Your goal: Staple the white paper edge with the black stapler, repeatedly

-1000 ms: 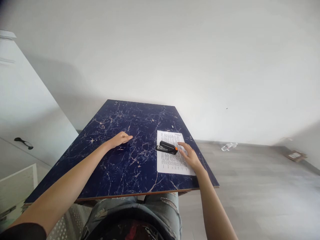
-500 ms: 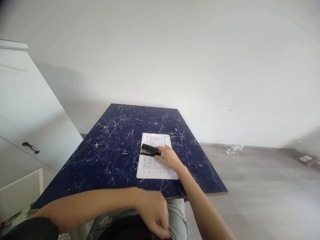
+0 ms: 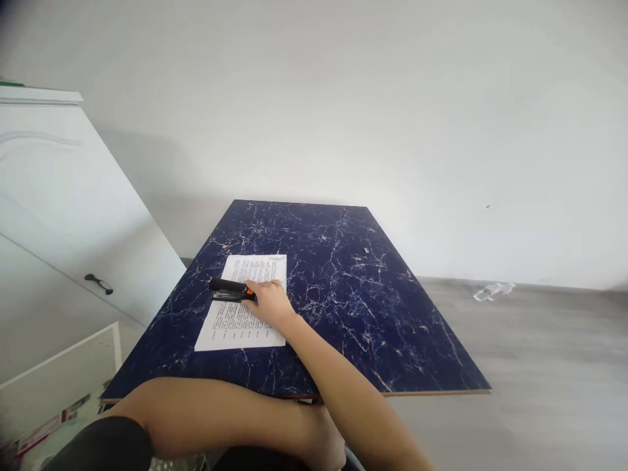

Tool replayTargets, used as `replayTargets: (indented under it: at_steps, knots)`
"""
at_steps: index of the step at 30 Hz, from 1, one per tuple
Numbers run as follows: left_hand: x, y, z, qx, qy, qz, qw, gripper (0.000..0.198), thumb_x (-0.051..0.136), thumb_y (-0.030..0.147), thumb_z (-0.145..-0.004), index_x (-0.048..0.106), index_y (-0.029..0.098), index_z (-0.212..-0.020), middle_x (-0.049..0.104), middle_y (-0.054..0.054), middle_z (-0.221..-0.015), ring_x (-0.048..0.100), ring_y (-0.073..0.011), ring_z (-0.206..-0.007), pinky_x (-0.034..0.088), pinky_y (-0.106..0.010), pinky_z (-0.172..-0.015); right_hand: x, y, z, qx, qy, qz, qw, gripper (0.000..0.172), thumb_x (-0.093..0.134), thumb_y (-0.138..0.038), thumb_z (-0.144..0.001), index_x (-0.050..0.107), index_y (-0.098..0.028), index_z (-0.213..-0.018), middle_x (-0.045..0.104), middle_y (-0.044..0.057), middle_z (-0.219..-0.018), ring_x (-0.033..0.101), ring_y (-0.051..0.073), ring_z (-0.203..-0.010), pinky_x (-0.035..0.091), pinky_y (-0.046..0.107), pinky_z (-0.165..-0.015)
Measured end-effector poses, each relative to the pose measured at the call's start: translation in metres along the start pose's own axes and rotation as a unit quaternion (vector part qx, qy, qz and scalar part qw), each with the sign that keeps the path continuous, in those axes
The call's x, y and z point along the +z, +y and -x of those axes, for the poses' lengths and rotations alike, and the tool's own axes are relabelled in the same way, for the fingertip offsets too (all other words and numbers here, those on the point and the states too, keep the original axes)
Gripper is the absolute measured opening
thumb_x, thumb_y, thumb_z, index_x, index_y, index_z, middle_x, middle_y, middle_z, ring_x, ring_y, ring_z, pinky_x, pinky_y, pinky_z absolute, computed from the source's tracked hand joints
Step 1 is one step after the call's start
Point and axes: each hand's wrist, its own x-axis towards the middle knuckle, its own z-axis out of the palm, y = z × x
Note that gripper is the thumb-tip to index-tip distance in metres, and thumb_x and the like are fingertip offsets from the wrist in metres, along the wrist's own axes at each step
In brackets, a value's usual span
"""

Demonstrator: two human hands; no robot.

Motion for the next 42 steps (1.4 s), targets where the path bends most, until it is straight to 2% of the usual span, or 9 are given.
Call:
replayTargets:
  at_steps: [5, 12, 14, 17, 23, 28, 34, 38, 42]
  knots:
    - [0.008, -0.003, 0.014, -0.011, -0.099, -0.022, 0.995, 0.028, 0.074, 0.019, -0.065, 0.060, 0.022, -0.041, 0.071, -0.008, -0.064, 0.067, -0.0266, -0.054, 0.055, -0.043, -0.054, -0.027, 0.044, 0.011, 0.001, 0.110, -0.061, 0.992, 0.055, 0.058, -0.053, -0.098, 0.054, -0.027, -0.147, 0.066, 0.010, -0.140, 0.060, 0.030, -0.128, 0.044, 0.049, -0.109]
    - [0.006, -0.003, 0.013, -0.044, -0.122, 0.026, 0.991, 0.047, 0.080, 0.020, -0.058, 0.045, 0.022, -0.028, 0.058, -0.004, -0.044, 0.055, -0.0227, -0.040, 0.052, -0.042, -0.050, -0.118, 0.221, 0.079, 0.200, 0.358, 0.148, 0.900, 0.029, 0.047, -0.035, -0.094, 0.071, -0.019, -0.096, 0.070, 0.014, -0.092, 0.060, 0.032, -0.098, 0.046, 0.050, -0.099]
    - [0.001, -0.001, 0.016, -0.049, -0.110, 0.017, 0.993, 0.045, 0.080, 0.015, -0.059, 0.046, 0.021, -0.030, 0.059, -0.003, -0.046, 0.057, -0.0227, -0.042, 0.053, -0.042, -0.052, -0.129, 0.253, 0.094, 0.266, 0.412, 0.169, 0.855, 0.032, 0.046, -0.034, -0.093, 0.071, -0.017, -0.101, 0.068, 0.015, -0.091, 0.059, 0.033, -0.098, 0.045, 0.051, -0.097]
    - [-0.014, 0.003, 0.026, -0.038, -0.170, 0.004, 0.985, 0.038, 0.074, 0.010, -0.066, 0.052, 0.020, -0.037, 0.068, -0.004, -0.059, 0.062, -0.0233, -0.049, 0.054, -0.043, -0.055, -0.128, 0.275, 0.097, 0.285, 0.372, 0.168, 0.867, 0.045, 0.050, -0.043, -0.093, 0.069, -0.017, -0.124, 0.066, 0.018, -0.113, 0.056, 0.035, -0.110, 0.044, 0.052, -0.101]
    - [-0.030, 0.006, 0.031, -0.011, -0.194, 0.045, 0.980, 0.020, 0.071, 0.013, -0.070, 0.066, 0.020, -0.052, 0.074, -0.007, -0.071, 0.067, -0.0239, -0.061, 0.049, -0.037, -0.052, -0.120, 0.290, 0.078, 0.267, 0.194, 0.174, 0.928, 0.053, 0.050, -0.047, -0.095, 0.066, -0.021, -0.138, 0.057, 0.020, -0.143, 0.049, 0.039, -0.133, 0.038, 0.057, -0.109]
    - [-0.013, 0.004, 0.023, -0.047, -0.107, 0.090, 0.989, 0.030, 0.073, 0.018, -0.071, 0.061, 0.020, -0.044, 0.061, -0.002, -0.048, 0.056, -0.0193, -0.042, 0.044, -0.032, -0.048, -0.126, 0.291, 0.075, 0.228, 0.221, 0.180, 0.931, 0.036, 0.049, -0.031, -0.088, 0.079, -0.019, -0.103, 0.074, 0.014, -0.111, 0.063, 0.030, -0.105, 0.047, 0.046, -0.100]
    - [-0.012, 0.002, 0.017, -0.067, -0.161, 0.097, 0.980, 0.026, 0.073, 0.020, -0.071, 0.062, 0.020, -0.047, 0.064, -0.003, -0.052, 0.061, -0.0211, -0.048, 0.048, -0.034, -0.052, -0.128, 0.290, 0.065, 0.257, 0.263, 0.131, 0.921, 0.021, 0.056, -0.026, -0.076, 0.072, -0.020, -0.088, 0.074, 0.010, -0.081, 0.068, 0.027, -0.081, 0.051, 0.041, -0.086]
    - [-0.010, 0.003, 0.014, -0.066, -0.182, 0.093, 0.977, 0.034, 0.073, 0.020, -0.070, 0.056, 0.020, -0.041, 0.062, -0.003, -0.049, 0.058, -0.0212, -0.044, 0.048, -0.036, -0.051, -0.112, 0.264, 0.035, 0.252, 0.301, 0.059, 0.918, 0.023, 0.058, -0.025, -0.077, 0.073, -0.017, -0.093, 0.077, 0.011, -0.084, 0.071, 0.024, -0.077, 0.054, 0.038, -0.087]
    - [-0.009, 0.002, 0.012, -0.061, -0.164, 0.088, 0.981, 0.043, 0.078, 0.019, -0.063, 0.047, 0.020, -0.033, 0.060, -0.002, -0.047, 0.054, -0.0190, -0.039, 0.048, -0.035, -0.048, -0.078, 0.201, -0.028, 0.177, 0.247, 0.017, 0.953, 0.027, 0.058, -0.022, -0.081, 0.078, -0.018, -0.099, 0.079, 0.008, -0.090, 0.073, 0.024, -0.082, 0.055, 0.037, -0.090]
